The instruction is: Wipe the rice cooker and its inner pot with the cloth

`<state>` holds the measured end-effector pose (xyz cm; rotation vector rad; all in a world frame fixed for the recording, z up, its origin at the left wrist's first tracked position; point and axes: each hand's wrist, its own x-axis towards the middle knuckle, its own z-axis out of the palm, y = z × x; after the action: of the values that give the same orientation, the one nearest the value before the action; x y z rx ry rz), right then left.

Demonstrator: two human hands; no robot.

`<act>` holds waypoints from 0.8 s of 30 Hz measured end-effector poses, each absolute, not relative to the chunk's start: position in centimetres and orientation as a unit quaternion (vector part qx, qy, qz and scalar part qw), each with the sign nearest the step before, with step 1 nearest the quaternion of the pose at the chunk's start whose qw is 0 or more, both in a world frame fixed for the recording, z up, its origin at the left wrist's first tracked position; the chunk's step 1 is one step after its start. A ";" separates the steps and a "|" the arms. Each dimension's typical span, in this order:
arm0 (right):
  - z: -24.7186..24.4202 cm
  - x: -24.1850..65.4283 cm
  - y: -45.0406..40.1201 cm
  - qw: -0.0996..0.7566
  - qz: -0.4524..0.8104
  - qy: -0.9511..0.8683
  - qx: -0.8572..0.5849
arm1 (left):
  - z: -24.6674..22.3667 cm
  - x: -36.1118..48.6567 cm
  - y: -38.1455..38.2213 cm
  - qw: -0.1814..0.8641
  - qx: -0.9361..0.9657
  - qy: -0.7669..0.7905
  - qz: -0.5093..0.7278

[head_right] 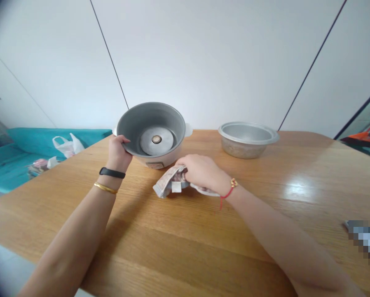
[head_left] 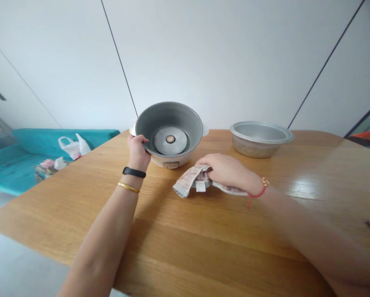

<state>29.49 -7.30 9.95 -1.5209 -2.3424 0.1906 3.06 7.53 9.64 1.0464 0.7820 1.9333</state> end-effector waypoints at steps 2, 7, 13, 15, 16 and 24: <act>11.9 31.5 -7.7 0.244 -0.004 -0.807 -0.538 | 9.9 3.0 6.8 0.385 0.420 0.279 0.774; 13.2 33.5 -8.1 0.428 -0.226 -0.732 -0.479 | 10.8 4.2 5.5 0.358 0.527 0.216 0.740; 8.6 31.5 -5.5 0.275 -0.334 -0.758 -0.488 | 11.0 6.3 3.7 0.354 0.634 0.162 0.668; 7.2 30.9 -4.5 0.202 -0.330 -0.774 -0.502 | 11.0 6.8 3.2 0.350 0.651 0.160 0.654; 6.7 30.6 -4.1 0.169 -0.321 -0.780 -0.509 | 11.0 7.0 3.0 0.347 0.656 0.160 0.651; 6.9 26.7 -2.1 0.058 -0.192 -0.797 -0.570 | 11.1 7.5 3.1 0.334 0.651 0.172 0.660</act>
<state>26.73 -2.10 6.91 -1.7262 -2.4160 -0.5807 7.45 3.10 11.06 1.6986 0.4495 1.7216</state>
